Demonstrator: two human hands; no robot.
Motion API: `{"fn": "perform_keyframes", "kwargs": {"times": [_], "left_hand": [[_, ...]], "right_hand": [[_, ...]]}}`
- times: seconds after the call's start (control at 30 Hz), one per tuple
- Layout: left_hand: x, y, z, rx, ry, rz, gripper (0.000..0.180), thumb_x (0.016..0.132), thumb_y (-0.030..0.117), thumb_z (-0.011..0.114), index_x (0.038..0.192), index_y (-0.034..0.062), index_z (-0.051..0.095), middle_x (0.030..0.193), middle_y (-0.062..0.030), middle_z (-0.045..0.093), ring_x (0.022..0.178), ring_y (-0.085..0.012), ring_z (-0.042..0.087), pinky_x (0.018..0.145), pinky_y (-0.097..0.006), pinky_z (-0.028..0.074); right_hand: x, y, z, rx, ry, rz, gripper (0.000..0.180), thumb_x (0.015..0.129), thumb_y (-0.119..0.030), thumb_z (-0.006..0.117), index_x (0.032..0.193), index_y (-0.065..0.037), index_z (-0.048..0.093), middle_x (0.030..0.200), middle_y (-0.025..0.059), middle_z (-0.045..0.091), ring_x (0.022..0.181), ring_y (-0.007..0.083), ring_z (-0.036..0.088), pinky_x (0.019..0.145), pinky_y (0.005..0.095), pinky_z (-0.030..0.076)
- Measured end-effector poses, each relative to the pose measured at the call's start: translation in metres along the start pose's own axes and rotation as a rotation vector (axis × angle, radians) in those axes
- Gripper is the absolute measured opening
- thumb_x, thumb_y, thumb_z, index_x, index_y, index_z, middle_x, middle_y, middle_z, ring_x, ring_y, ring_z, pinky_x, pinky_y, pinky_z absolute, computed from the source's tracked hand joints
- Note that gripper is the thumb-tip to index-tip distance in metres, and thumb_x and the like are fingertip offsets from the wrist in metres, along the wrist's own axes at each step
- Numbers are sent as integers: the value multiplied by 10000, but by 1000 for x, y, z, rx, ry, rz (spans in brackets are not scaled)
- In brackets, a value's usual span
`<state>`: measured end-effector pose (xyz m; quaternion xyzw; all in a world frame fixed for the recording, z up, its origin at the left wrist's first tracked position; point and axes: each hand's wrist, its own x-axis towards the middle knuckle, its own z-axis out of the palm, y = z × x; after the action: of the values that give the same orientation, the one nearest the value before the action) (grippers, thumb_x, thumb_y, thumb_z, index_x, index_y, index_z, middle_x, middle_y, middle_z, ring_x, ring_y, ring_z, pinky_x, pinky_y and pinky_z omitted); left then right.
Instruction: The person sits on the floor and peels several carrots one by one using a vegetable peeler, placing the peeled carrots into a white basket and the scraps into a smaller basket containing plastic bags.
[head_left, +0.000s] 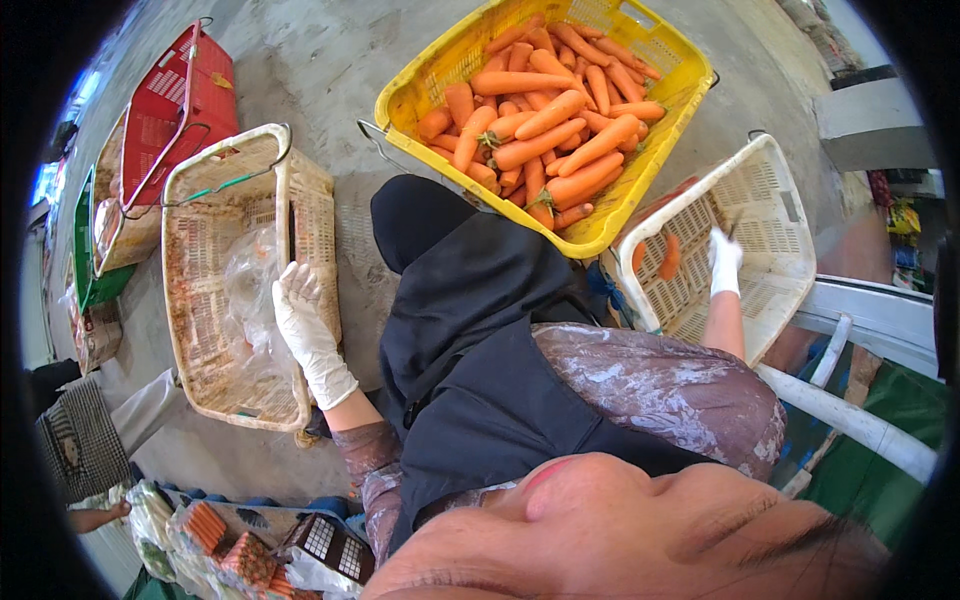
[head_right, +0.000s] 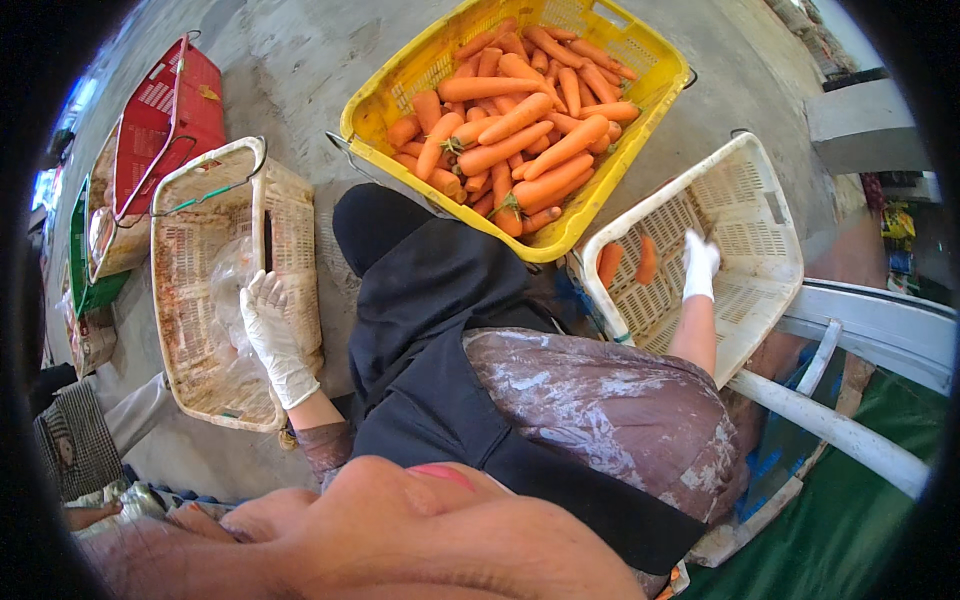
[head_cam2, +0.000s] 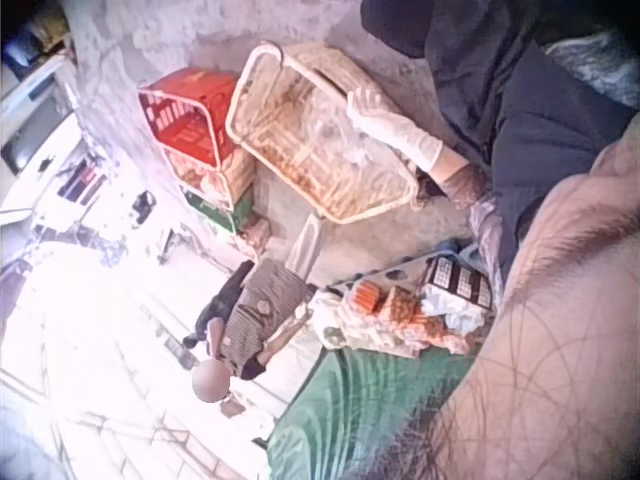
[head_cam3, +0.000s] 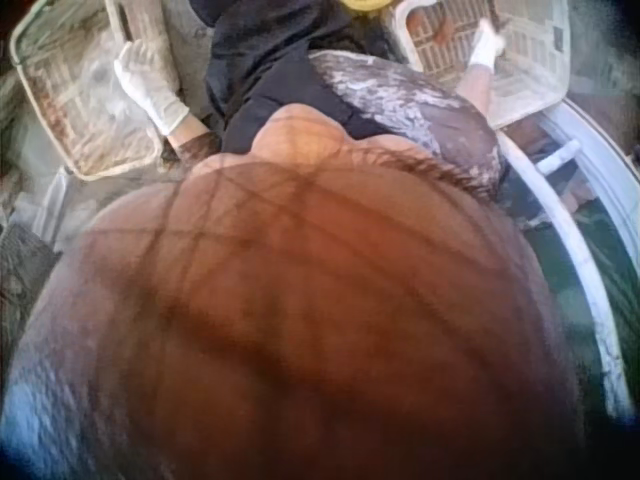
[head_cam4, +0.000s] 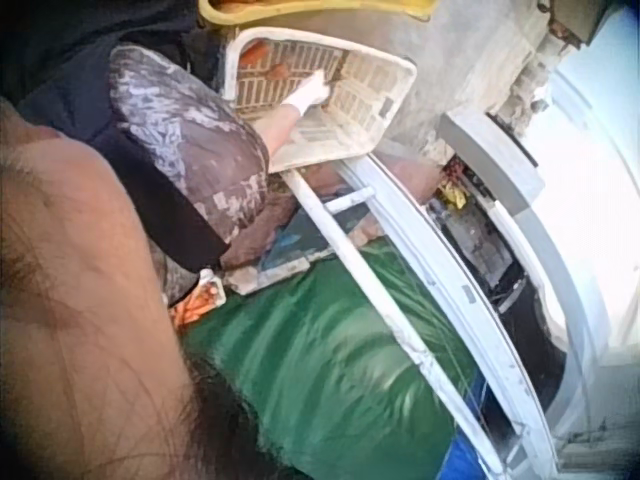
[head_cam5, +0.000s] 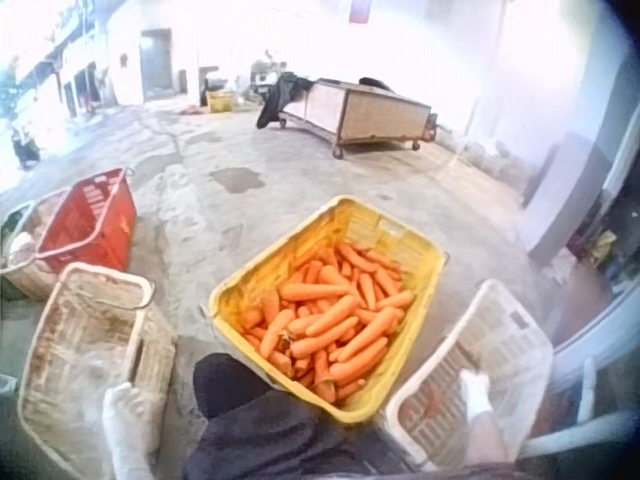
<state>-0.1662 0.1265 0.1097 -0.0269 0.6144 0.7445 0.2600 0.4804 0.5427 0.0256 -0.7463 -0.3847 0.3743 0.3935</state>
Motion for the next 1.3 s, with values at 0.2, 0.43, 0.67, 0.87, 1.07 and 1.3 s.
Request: {"fn": "perform_keyframes", "kwargs": {"times": [0.2, 0.43, 0.67, 0.87, 1.07, 1.3], "left_hand": [[-19, -15, -27, 21, 112, -10, 492, 961, 401, 418, 1222, 7, 552, 1205, -165, 576, 1093, -245, 540, 950, -354, 390], [-33, -21, -26, 34, 79, 16, 507, 969, 430, 395, 1215, 17, 558, 1219, -141, 572, 1091, -238, 530, 940, -356, 383], [-41, -28, -53, -17, 142, -42, 475, 960, 430, 410, 1184, 47, 581, 1226, -120, 575, 1106, -240, 525, 956, -357, 369], [-28, -50, -57, -104, 119, -80, 441, 962, 420, 410, 1172, 79, 595, 1215, -105, 586, 1091, -221, 539, 952, -353, 375], [-27, -53, -45, -126, 89, -86, 466, 963, 428, 400, 1190, 63, 579, 1210, -102, 582, 1068, -221, 550, 941, -353, 391], [-28, -61, -55, -215, 130, -168, 498, 955, 453, 403, 1208, 57, 568, 1240, -118, 562, 1129, -241, 511, 985, -366, 351]], "right_hand": [[-131, -175, 232, -220, -677, -966, 311, 800, -102, 695, 1109, -95, 661, 1027, 51, 699, 847, 130, 663, 807, 256, 520], [-163, -163, 361, -1041, -930, -1275, 349, 736, -174, 708, 1077, -176, 637, 1029, 73, 662, 949, 295, 634, 804, 381, 513], [-95, -212, 364, -360, -746, -1298, 304, 763, -244, 728, 1025, -113, 647, 894, 78, 661, 796, 245, 643, 716, 360, 519], [-75, -283, 326, 545, -883, -214, 236, 800, -198, 742, 943, -54, 622, 744, 10, 606, 600, 127, 554, 555, 243, 465], [-142, -292, 331, 827, -887, 66, 227, 782, -154, 752, 905, -84, 575, 806, 22, 572, 652, 138, 551, 582, 233, 487], [-348, -272, 376, 659, -1180, -101, 379, 818, -422, 663, 1002, -93, 632, 801, 38, 580, 667, 155, 528, 577, 326, 452]]}}
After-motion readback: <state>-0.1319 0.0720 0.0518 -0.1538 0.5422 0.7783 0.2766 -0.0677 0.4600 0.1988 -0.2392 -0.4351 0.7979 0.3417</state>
